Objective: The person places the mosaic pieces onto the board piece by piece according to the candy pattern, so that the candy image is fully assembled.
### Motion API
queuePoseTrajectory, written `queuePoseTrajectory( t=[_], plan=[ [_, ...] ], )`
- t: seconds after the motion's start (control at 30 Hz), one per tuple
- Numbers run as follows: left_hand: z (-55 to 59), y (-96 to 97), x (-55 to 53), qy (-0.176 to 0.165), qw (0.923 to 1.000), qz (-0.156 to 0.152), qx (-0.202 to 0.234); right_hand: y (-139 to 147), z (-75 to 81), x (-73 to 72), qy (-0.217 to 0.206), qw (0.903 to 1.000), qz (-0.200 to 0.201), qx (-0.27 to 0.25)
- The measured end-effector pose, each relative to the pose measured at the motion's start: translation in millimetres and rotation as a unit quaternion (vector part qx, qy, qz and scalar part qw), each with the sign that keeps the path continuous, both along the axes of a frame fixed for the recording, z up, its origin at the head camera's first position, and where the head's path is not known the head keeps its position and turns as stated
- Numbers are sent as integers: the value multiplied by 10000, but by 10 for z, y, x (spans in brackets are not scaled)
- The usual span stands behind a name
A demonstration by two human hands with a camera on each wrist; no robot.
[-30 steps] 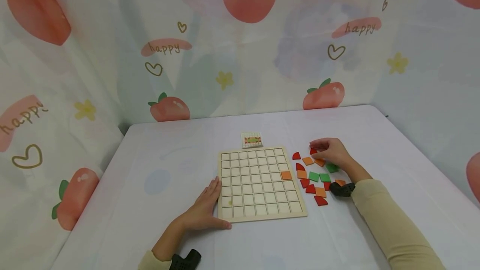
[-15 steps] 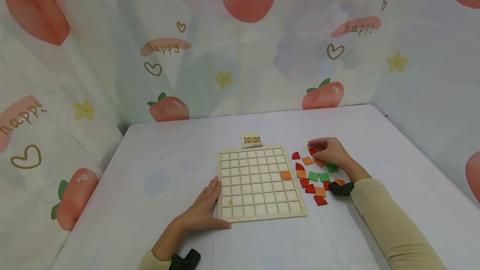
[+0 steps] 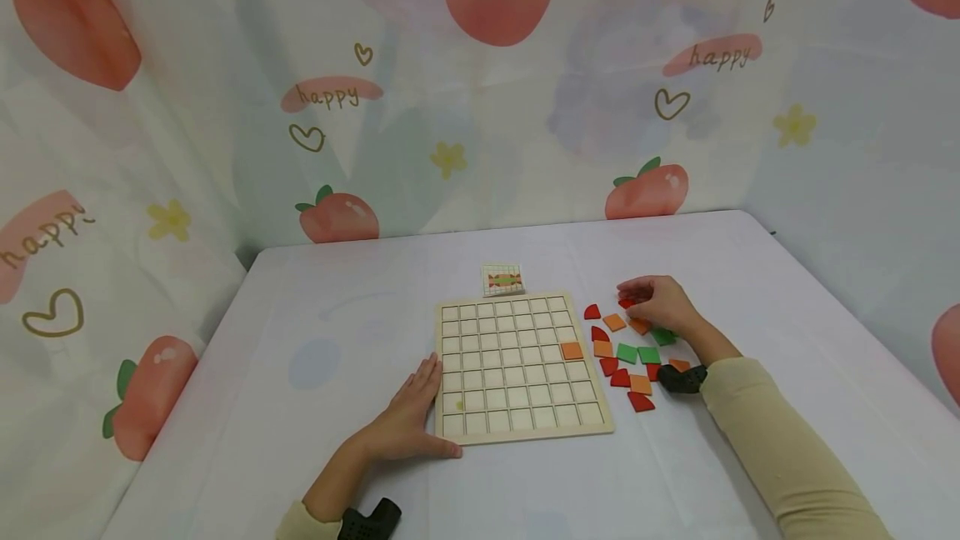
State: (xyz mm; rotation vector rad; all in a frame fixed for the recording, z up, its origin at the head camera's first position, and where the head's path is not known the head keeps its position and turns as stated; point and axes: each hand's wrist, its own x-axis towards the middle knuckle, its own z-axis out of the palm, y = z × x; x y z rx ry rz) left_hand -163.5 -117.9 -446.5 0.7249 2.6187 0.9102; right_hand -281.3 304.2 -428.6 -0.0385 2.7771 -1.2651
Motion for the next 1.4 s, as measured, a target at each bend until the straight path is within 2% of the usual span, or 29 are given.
queuePoseTrajectory(
  t=[0.23,0.5,0.63,0.93,1.07,1.3,1.4],
  plan=[
    [-11,-1,-1,13,10000,-4,3,7,10,22,-133,9998,-83,-117],
    [-3,-4,-3,-17,10000,19,17,18,23,19,103,9990,-394,163],
    [0,-4,-4,-25,10000,30,34,26,29,25,68,9990,-369,225],
    [-14,0,-5,-23,10000,35,52,17,27,33,-170,9997,-138,-58],
    [-8,1,-2,-38,10000,54,41,8,21,25,-186,9997,-160,-80],
    [6,13,0,-79,9999,74,5,-3,59,67,194,9988,-335,296],
    [11,11,2,-86,9999,85,30,-6,72,70,158,9986,-385,326]
  ],
)
